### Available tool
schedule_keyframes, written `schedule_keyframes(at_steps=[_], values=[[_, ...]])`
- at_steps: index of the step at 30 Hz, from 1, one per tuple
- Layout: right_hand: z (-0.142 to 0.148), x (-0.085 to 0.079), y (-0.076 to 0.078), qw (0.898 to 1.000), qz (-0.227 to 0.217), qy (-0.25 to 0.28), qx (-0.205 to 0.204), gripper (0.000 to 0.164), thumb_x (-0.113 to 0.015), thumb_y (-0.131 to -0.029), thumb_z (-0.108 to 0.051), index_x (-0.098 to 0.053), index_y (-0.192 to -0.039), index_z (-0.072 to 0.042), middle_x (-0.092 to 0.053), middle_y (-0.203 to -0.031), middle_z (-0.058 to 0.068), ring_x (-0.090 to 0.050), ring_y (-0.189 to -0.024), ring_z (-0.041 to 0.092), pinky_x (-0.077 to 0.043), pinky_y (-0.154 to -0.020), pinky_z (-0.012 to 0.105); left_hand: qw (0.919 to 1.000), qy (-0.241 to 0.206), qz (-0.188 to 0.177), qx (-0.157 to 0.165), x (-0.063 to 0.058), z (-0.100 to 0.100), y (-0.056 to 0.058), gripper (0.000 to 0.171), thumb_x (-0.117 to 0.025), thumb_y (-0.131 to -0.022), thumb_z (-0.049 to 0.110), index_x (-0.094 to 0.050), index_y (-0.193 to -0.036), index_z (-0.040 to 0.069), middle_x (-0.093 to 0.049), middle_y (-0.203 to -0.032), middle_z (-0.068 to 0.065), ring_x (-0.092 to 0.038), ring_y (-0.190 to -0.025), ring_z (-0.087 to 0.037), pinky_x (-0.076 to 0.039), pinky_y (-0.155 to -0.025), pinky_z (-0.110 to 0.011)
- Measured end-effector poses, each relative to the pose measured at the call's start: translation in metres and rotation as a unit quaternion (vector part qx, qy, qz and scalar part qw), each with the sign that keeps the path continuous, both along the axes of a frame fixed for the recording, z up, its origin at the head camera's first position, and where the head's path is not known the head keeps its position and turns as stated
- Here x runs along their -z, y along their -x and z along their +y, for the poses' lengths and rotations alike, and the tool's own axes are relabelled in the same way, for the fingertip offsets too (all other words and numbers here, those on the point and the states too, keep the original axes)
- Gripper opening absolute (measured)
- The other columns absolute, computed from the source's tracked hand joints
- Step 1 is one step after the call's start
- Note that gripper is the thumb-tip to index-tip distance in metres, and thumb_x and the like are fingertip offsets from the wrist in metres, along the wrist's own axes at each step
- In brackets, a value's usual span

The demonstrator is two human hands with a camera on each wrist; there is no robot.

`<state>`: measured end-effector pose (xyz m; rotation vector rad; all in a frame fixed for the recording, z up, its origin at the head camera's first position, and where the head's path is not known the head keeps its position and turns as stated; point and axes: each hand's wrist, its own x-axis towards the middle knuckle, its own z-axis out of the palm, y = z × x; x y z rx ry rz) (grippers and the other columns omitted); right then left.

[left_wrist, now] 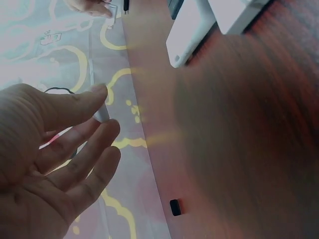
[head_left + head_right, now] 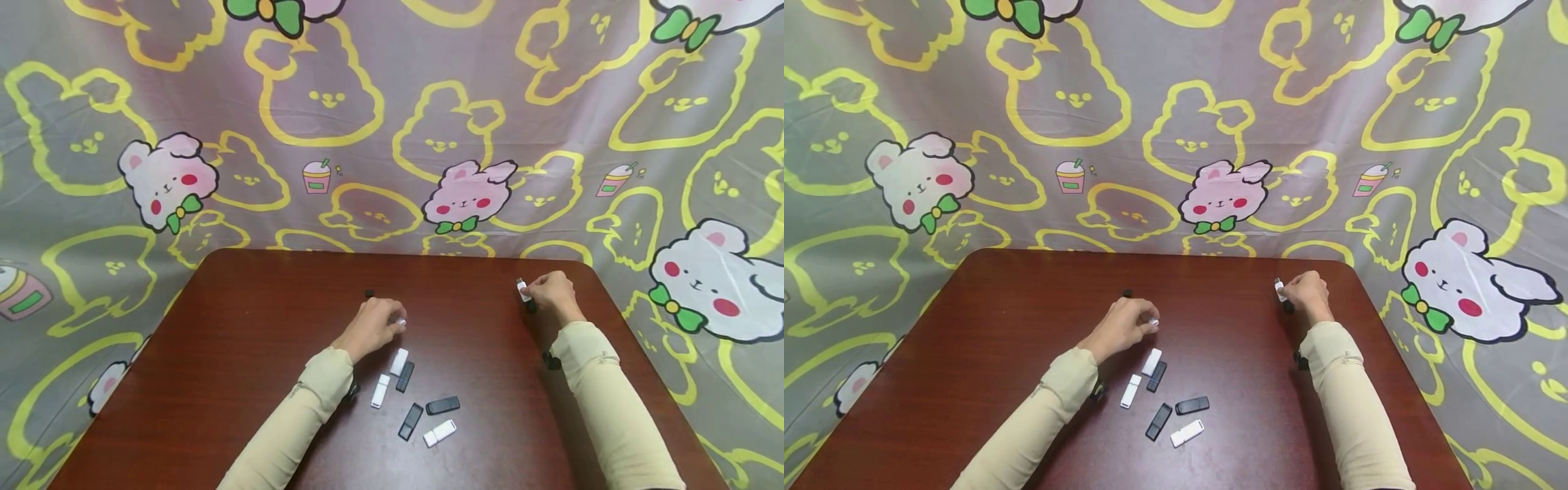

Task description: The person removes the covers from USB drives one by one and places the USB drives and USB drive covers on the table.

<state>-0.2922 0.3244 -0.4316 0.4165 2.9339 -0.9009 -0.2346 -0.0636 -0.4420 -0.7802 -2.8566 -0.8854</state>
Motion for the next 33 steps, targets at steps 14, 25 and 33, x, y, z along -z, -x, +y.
schedule_keyframes(at_steps=[14,25,33], values=[[-0.005,0.011,0.003,0.998,-0.048,-0.005,0.026,0.026,-0.071,-0.086,-0.025,-0.069,-0.078,0.0,-0.065,-0.067,0.006,-0.061,-0.067,0.025,-0.048,-0.059,0.033,0.9999,-0.006,0.002,0.011,-0.003,0.0,-0.005,0.01,-0.076,-0.089,0.009,-0.075,-0.099,0.008,-0.076,-0.094,-0.004,-0.069,-0.085,-0.016,-0.057,-0.079,-0.034],[-0.001,0.014,-0.002,0.999,-0.016,-0.027,0.024,0.025,-0.071,-0.086,-0.025,-0.072,-0.085,-0.001,-0.07,-0.084,0.016,-0.061,-0.081,0.033,-0.047,-0.063,0.04,0.9996,-0.003,0.018,0.019,-0.003,0.003,-0.004,0.01,-0.077,-0.088,0.01,-0.076,-0.098,0.008,-0.076,-0.093,-0.004,-0.07,-0.084,-0.015,-0.058,-0.078,-0.032],[0.0,0.02,-0.02,0.975,0.09,-0.141,-0.145,0.027,-0.054,-0.094,-0.012,-0.07,-0.108,0.004,-0.072,-0.102,0.025,-0.064,-0.08,0.036,-0.051,-0.071,0.055,0.9998,-0.006,0.007,0.019,-0.003,0.003,-0.006,0.011,-0.076,-0.089,0.011,-0.076,-0.1,0.008,-0.076,-0.095,-0.004,-0.069,-0.084,-0.015,-0.058,-0.078,-0.032]])
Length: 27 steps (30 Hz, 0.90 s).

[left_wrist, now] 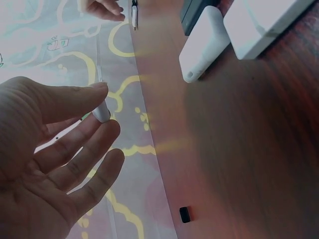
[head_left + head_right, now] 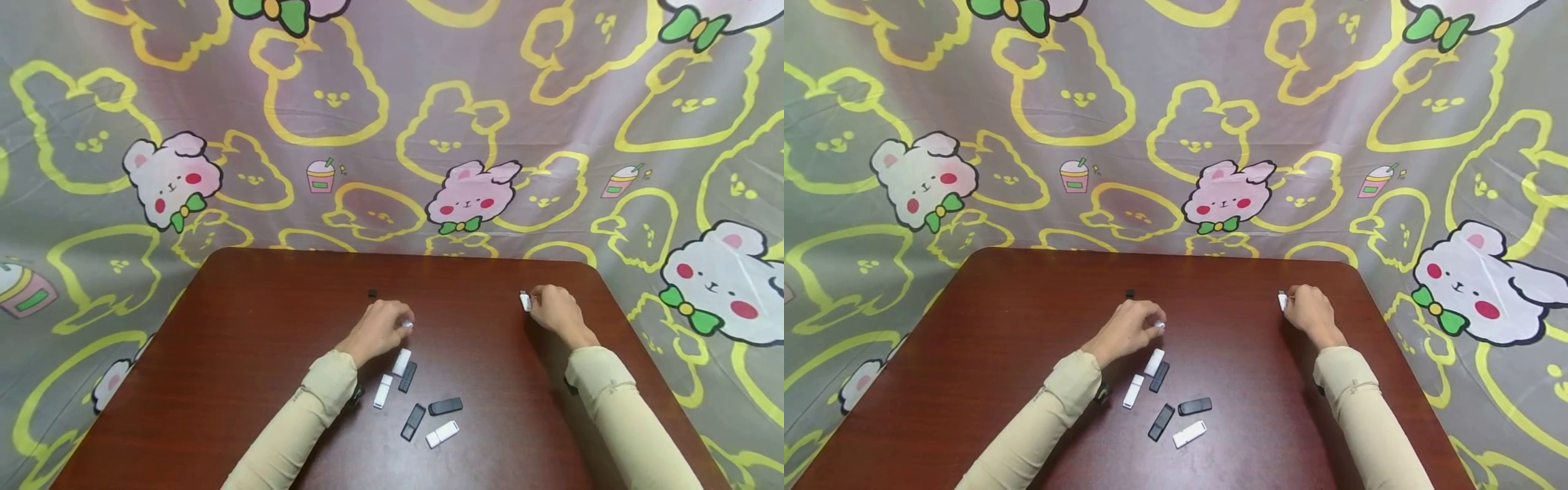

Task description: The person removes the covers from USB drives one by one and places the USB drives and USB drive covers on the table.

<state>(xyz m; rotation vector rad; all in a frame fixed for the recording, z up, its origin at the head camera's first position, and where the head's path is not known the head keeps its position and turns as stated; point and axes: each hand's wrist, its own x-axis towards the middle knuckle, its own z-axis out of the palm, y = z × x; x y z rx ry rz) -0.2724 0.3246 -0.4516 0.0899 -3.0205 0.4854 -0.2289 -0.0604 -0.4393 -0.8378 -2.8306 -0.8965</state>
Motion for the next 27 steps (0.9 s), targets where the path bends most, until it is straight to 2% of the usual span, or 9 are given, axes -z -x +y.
schedule_keyframes(at_steps=[3,5,11,17,18,21,24,27], values=[[-0.003,0.006,-0.009,0.999,0.002,-0.029,-0.038,0.021,-0.054,-0.095,-0.011,-0.068,-0.099,0.004,-0.07,-0.094,0.023,-0.06,-0.076,0.033,-0.049,-0.069,0.053,1.0,-0.008,-0.001,-0.002,0.0,0.0,0.0,0.011,-0.076,-0.089,0.009,-0.076,-0.1,0.007,-0.076,-0.095,-0.005,-0.07,-0.085,-0.017,-0.058,-0.078,-0.034],[-0.005,0.01,-0.014,0.998,0.003,-0.039,-0.049,0.019,-0.055,-0.095,-0.011,-0.068,-0.099,0.002,-0.071,-0.097,0.023,-0.062,-0.077,0.033,-0.05,-0.069,0.053,0.9999,-0.011,0.0,-0.004,0.0,0.0,0.0,0.012,-0.076,-0.089,0.009,-0.076,-0.1,0.006,-0.077,-0.096,-0.006,-0.07,-0.086,-0.017,-0.058,-0.079,-0.035],[-0.005,0.018,-0.023,0.998,-0.005,-0.038,-0.046,0.034,-0.057,-0.094,-0.012,-0.067,-0.122,0.005,-0.066,-0.127,0.03,-0.067,-0.098,0.049,-0.052,-0.081,0.064,0.9998,-0.006,0.015,-0.006,0.0,-0.003,0.002,0.01,-0.077,-0.088,0.007,-0.076,-0.097,0.007,-0.076,-0.095,-0.006,-0.072,-0.087,-0.018,-0.059,-0.081,-0.035],[-0.002,0.016,-0.023,0.998,-0.018,-0.032,-0.042,0.035,-0.058,-0.094,-0.014,-0.065,-0.123,0.005,-0.064,-0.128,0.031,-0.066,-0.096,0.048,-0.052,-0.08,0.064,0.9993,-0.007,0.027,-0.023,0.0,-0.01,0.01,0.009,-0.076,-0.087,0.005,-0.077,-0.096,0.007,-0.075,-0.092,-0.005,-0.072,-0.085,-0.018,-0.058,-0.079,-0.035],[-0.002,0.015,-0.023,0.999,-0.016,-0.032,-0.041,0.036,-0.058,-0.094,-0.014,-0.064,-0.124,0.005,-0.063,-0.13,0.031,-0.066,-0.1,0.049,-0.051,-0.082,0.064,0.9993,-0.009,0.028,-0.023,-0.001,-0.011,0.012,0.009,-0.076,-0.087,0.004,-0.077,-0.096,0.007,-0.075,-0.092,-0.005,-0.072,-0.085,-0.019,-0.058,-0.08,-0.036],[-0.003,0.011,-0.023,0.999,0.009,-0.028,-0.034,0.04,-0.058,-0.094,-0.014,-0.062,-0.128,0.006,-0.059,-0.137,0.031,-0.061,-0.116,0.052,-0.049,-0.092,0.066,0.9991,-0.009,0.03,-0.028,-0.004,-0.016,0.018,0.01,-0.075,-0.087,0.002,-0.077,-0.096,0.005,-0.076,-0.093,-0.007,-0.073,-0.086,-0.021,-0.059,-0.081,-0.037],[-0.007,0.003,-0.023,0.998,0.062,-0.013,-0.023,0.042,-0.059,-0.093,-0.013,-0.06,-0.131,0.007,-0.054,-0.143,0.031,-0.052,-0.129,0.053,-0.045,-0.1,0.068,0.9984,-0.005,0.037,-0.042,-0.009,-0.023,0.026,0.011,-0.075,-0.087,0.001,-0.077,-0.097,0.004,-0.077,-0.095,-0.009,-0.074,-0.089,-0.023,-0.06,-0.082,-0.038],[-0.015,-0.01,-0.024,0.995,0.102,0.008,-0.016,0.043,-0.059,-0.094,-0.013,-0.058,-0.132,0.006,-0.051,-0.145,0.03,-0.048,-0.132,0.052,-0.043,-0.1,0.07,0.9972,0.002,0.053,-0.052,-0.015,-0.028,0.037,0.012,-0.074,-0.087,0.0,-0.077,-0.098,0.004,-0.076,-0.094,-0.009,-0.074,-0.09,-0.024,-0.059,-0.083,-0.039]])
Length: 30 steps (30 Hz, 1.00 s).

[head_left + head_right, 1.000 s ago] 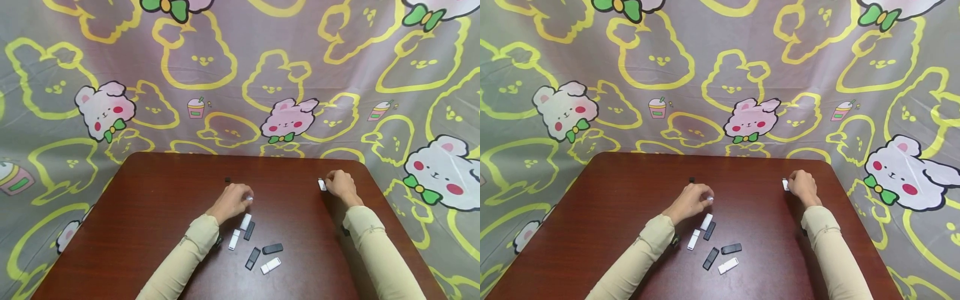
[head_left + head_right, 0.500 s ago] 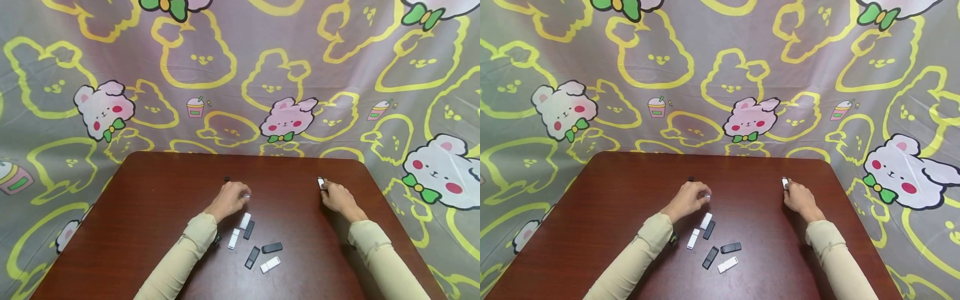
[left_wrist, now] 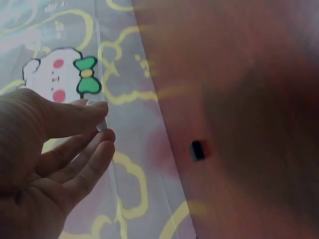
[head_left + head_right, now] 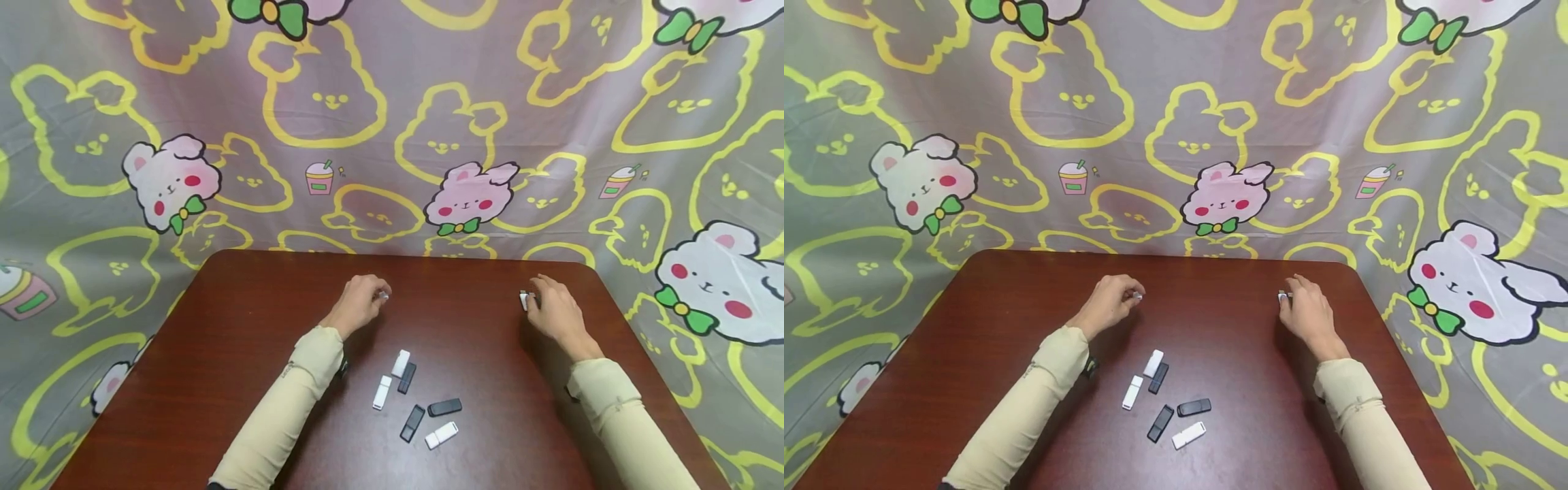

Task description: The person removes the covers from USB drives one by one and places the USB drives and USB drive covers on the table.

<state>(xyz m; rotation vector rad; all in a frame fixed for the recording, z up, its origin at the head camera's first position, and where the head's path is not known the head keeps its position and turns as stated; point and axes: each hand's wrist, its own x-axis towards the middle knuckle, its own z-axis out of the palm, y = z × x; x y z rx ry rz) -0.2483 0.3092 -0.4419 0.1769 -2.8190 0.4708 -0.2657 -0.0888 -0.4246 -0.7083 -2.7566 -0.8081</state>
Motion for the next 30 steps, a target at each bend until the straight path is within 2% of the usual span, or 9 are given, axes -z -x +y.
schedule_keyframes(at_steps=[6,10,13,18,24,30], values=[[-0.031,-0.03,-0.01,0.997,0.064,0.022,-0.031,0.044,-0.06,-0.094,-0.011,-0.057,-0.135,0.004,-0.05,-0.148,0.028,-0.045,-0.136,0.049,-0.042,-0.102,0.069,1.0,0.003,0.004,-0.007,-0.003,-0.005,0.025,0.015,-0.075,-0.087,0.001,-0.073,-0.102,0.004,-0.077,-0.099,-0.011,-0.074,-0.092,-0.025,-0.059,-0.083,-0.039],[-0.055,-0.046,-0.021,0.991,0.111,0.027,-0.066,0.044,-0.065,-0.091,-0.008,-0.059,-0.133,0.004,-0.052,-0.147,0.027,-0.048,-0.134,0.047,-0.043,-0.104,0.065,0.9999,0.002,-0.004,-0.012,0.003,-0.005,0.039,0.018,-0.077,-0.086,0.002,-0.07,-0.102,0.005,-0.076,-0.097,-0.01,-0.072,-0.09,-0.023,-0.058,-0.083,-0.038],[-0.07,-0.054,-0.031,0.987,0.126,0.025,-0.092,0.046,-0.069,-0.09,-0.007,-0.059,-0.134,0.004,-0.053,-0.147,0.026,-0.049,-0.134,0.045,-0.044,-0.105,0.062,0.9999,0.007,-0.009,-0.009,0.012,-0.005,0.048,0.023,-0.078,-0.085,0.003,-0.069,-0.106,0.006,-0.075,-0.095,-0.008,-0.069,-0.089,-0.023,-0.056,-0.083,-0.039],[-0.091,-0.063,-0.051,0.982,0.13,0.017,-0.133,0.05,-0.073,-0.087,-0.01,-0.06,-0.134,0.0,-0.055,-0.146,0.021,-0.052,-0.133,0.04,-0.047,-0.105,0.06,0.9992,0.035,-0.016,-0.008,0.026,-0.003,0.056,0.028,-0.078,-0.083,0.003,-0.068,-0.109,0.008,-0.075,-0.094,-0.006,-0.062,-0.093,-0.025,-0.052,-0.085,-0.039],[-0.107,-0.072,-0.071,0.976,0.129,0.013,-0.173,0.053,-0.076,-0.087,-0.014,-0.06,-0.137,-0.007,-0.054,-0.149,0.016,-0.052,-0.135,0.035,-0.051,-0.103,0.057,0.997,0.073,-0.02,-0.013,0.037,-0.002,0.065,0.028,-0.079,-0.083,0.005,-0.068,-0.108,0.009,-0.075,-0.093,-0.005,-0.061,-0.093,-0.026,-0.051,-0.084,-0.039],[-0.111,-0.077,-0.082,0.976,0.096,0.033,-0.19,0.053,-0.076,-0.088,-0.016,-0.059,-0.139,-0.009,-0.052,-0.152,0.013,-0.05,-0.138,0.033,-0.05,-0.105,0.056,0.9955,0.085,-0.042,-0.005,0.043,-0.001,0.069,0.026,-0.08,-0.084,0.008,-0.067,-0.107,0.009,-0.075,-0.093,-0.004,-0.061,-0.092,-0.026,-0.051,-0.084,-0.04]])
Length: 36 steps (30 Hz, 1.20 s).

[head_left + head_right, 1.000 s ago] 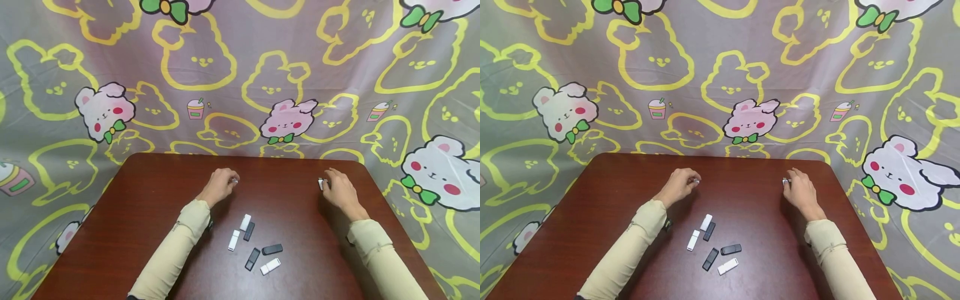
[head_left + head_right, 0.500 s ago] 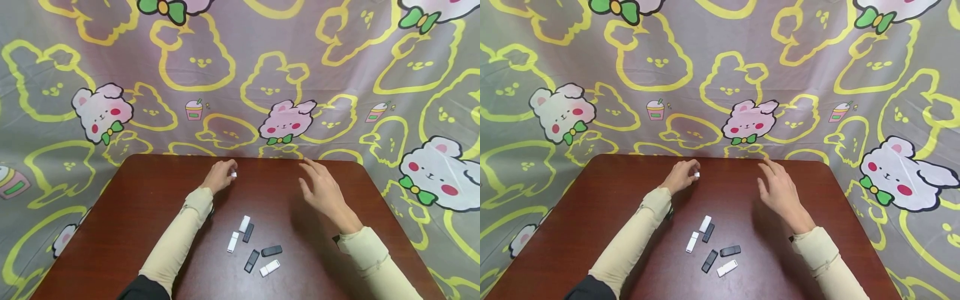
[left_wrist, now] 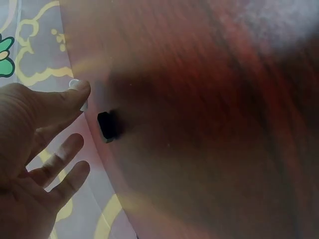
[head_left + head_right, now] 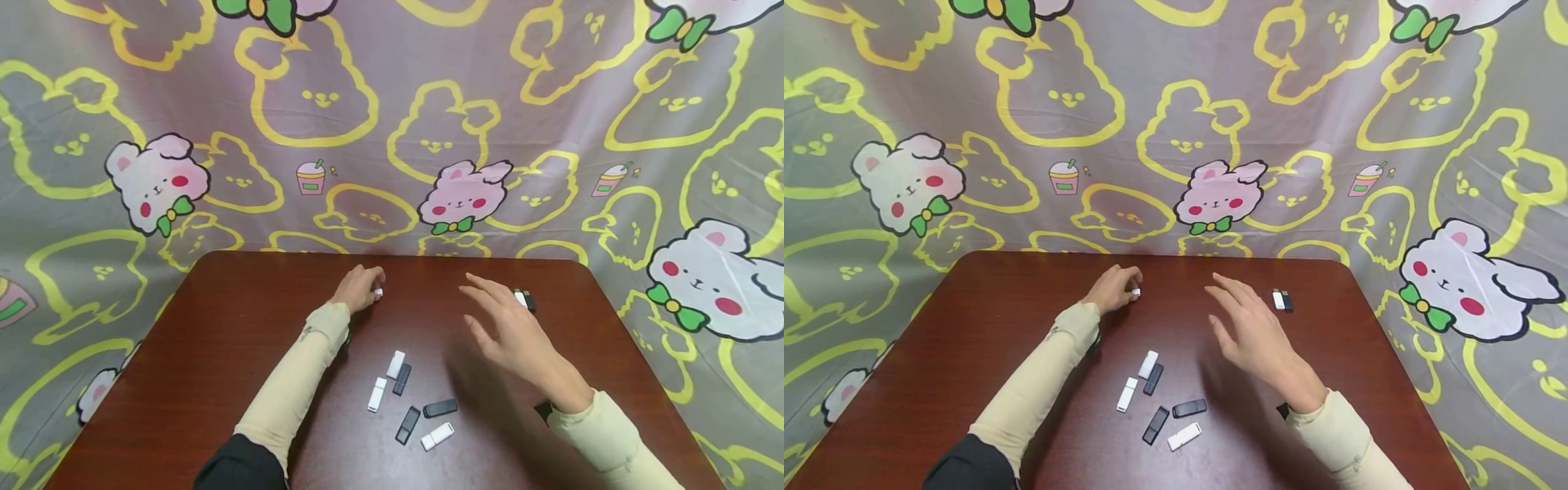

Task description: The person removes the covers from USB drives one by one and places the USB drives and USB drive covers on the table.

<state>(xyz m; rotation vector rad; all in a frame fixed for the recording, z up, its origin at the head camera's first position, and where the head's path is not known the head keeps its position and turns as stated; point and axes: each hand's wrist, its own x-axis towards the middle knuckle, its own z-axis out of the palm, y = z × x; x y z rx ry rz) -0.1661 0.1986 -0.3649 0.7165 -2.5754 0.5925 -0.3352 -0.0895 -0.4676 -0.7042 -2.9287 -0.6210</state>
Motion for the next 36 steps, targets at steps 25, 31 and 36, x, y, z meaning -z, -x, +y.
schedule_keyframes(at_steps=[25,31,36], values=[[-0.008,-0.011,-0.013,0.999,-0.001,-0.011,-0.032,0.054,-0.077,-0.087,-0.013,-0.06,-0.138,-0.01,-0.056,-0.148,0.012,-0.052,-0.135,0.03,-0.05,-0.105,0.054,0.9996,-0.002,-0.026,-0.005,0.01,-0.008,-0.001,0.026,-0.08,-0.086,0.01,-0.068,-0.109,0.01,-0.076,-0.103,-0.006,-0.065,-0.102,-0.028,-0.053,-0.092,-0.043],[-0.01,-0.012,-0.017,0.999,0.02,-0.029,-0.04,0.054,-0.079,-0.085,-0.015,-0.062,-0.136,-0.012,-0.061,-0.142,0.01,-0.056,-0.131,0.028,-0.053,-0.102,0.05,0.9992,-0.021,0.031,-0.014,-0.005,-0.012,-0.018,0.038,-0.079,-0.088,0.013,-0.063,-0.123,0.011,-0.071,-0.125,-0.012,-0.055,-0.123,-0.038,-0.043,-0.104,-0.056],[-0.014,-0.006,-0.018,0.995,0.035,-0.06,-0.067,0.047,-0.082,-0.081,-0.012,-0.067,-0.127,-0.01,-0.069,-0.129,0.008,-0.062,-0.12,0.026,-0.055,-0.098,0.046,0.9943,-0.05,0.086,-0.04,-0.025,-0.018,-0.053,0.034,-0.077,-0.089,0.011,-0.065,-0.12,0.01,-0.073,-0.117,-0.013,-0.059,-0.112,-0.036,-0.046,-0.093,-0.053]])
